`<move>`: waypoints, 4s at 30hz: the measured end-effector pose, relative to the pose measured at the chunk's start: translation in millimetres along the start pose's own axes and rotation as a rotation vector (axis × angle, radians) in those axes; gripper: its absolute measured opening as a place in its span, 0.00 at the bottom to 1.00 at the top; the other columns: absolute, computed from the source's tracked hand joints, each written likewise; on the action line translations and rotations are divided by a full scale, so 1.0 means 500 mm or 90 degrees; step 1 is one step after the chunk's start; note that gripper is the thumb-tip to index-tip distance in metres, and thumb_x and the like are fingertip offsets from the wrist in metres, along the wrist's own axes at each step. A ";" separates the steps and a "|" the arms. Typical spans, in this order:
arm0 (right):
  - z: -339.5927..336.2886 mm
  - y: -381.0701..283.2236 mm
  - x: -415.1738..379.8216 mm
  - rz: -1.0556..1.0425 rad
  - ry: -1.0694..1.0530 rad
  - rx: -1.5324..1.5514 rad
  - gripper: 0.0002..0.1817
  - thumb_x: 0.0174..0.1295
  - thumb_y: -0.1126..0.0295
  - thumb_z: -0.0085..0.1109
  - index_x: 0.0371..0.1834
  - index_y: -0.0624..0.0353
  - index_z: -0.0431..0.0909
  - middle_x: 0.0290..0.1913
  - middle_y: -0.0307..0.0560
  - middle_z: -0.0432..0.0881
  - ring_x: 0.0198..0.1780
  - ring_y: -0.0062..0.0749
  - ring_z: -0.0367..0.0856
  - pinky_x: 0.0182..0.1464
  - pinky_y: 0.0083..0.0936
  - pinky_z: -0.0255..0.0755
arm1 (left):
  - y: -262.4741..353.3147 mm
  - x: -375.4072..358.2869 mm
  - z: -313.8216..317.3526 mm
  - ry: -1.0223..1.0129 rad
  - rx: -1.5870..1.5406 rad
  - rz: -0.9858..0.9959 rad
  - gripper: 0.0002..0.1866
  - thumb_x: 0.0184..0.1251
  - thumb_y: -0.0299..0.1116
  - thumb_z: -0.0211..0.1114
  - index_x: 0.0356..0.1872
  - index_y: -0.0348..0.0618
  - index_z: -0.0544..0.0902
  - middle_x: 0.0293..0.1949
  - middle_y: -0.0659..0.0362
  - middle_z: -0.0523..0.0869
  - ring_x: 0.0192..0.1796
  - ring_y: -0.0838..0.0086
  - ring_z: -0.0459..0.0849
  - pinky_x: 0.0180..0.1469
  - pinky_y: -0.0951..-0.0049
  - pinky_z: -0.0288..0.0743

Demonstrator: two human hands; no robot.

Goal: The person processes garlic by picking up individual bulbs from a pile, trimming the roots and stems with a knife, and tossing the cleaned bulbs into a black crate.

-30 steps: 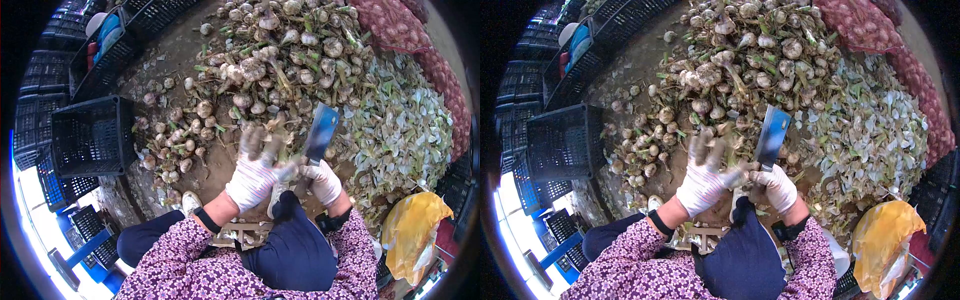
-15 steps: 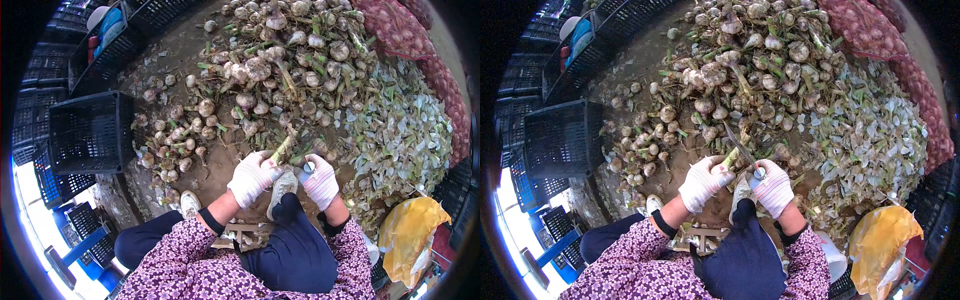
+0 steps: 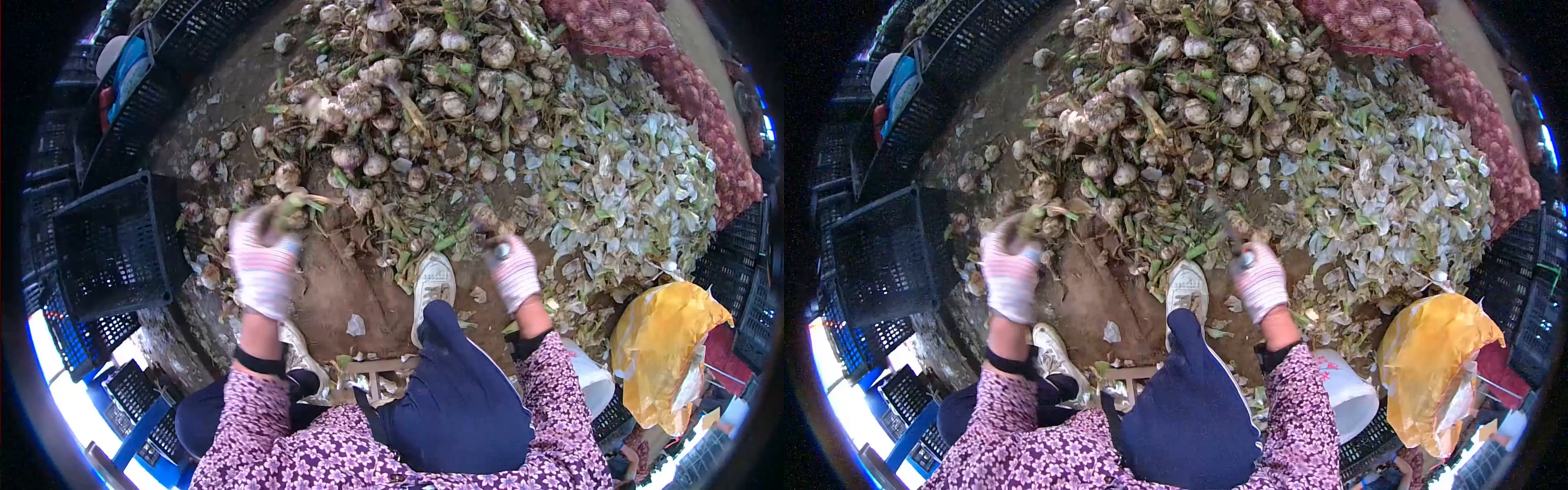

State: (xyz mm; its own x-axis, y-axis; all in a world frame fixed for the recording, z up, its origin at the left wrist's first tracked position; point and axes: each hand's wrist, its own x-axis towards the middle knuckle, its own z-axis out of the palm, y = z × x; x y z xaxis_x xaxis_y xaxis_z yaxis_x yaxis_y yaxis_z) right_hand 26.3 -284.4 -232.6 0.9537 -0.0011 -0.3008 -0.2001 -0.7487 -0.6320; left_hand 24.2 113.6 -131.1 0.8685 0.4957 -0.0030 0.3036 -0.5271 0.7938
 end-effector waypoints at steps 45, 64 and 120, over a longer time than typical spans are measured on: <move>-0.021 -0.112 0.002 -0.286 -0.161 -0.251 0.05 0.58 0.66 0.62 0.34 0.52 0.81 0.32 0.50 0.82 0.33 0.50 0.83 0.36 0.43 0.77 | 0.083 -0.117 0.172 -0.697 -0.268 -0.093 0.34 0.46 0.43 0.80 0.55 0.40 0.80 0.47 0.55 0.89 0.51 0.67 0.88 0.57 0.68 0.80; -0.054 -0.204 -0.002 -0.135 -0.325 -0.101 0.10 0.61 0.61 0.58 0.33 0.57 0.79 0.29 0.59 0.82 0.34 0.60 0.83 0.36 0.46 0.76 | 0.108 -0.127 0.177 -0.717 0.176 0.489 0.11 0.40 0.31 0.69 0.28 0.43 0.79 0.30 0.53 0.82 0.32 0.52 0.85 0.35 0.53 0.80; -0.088 -0.064 0.009 0.042 -0.198 -0.257 0.09 0.59 0.67 0.58 0.40 0.57 0.79 0.33 0.60 0.84 0.36 0.58 0.83 0.39 0.45 0.77 | 0.115 -0.119 0.157 -0.674 -0.017 0.195 0.29 0.48 0.40 0.78 0.53 0.43 0.82 0.38 0.50 0.86 0.42 0.53 0.88 0.48 0.61 0.83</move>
State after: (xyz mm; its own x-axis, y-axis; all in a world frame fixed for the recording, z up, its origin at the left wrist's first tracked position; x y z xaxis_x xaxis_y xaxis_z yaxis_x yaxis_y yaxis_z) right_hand 46.8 -289.6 -182.5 0.8178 0.0945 -0.5677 -0.0967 -0.9499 -0.2974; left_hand 21.0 -0.3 -133.0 0.8063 -0.5020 -0.3129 0.0203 -0.5053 0.8627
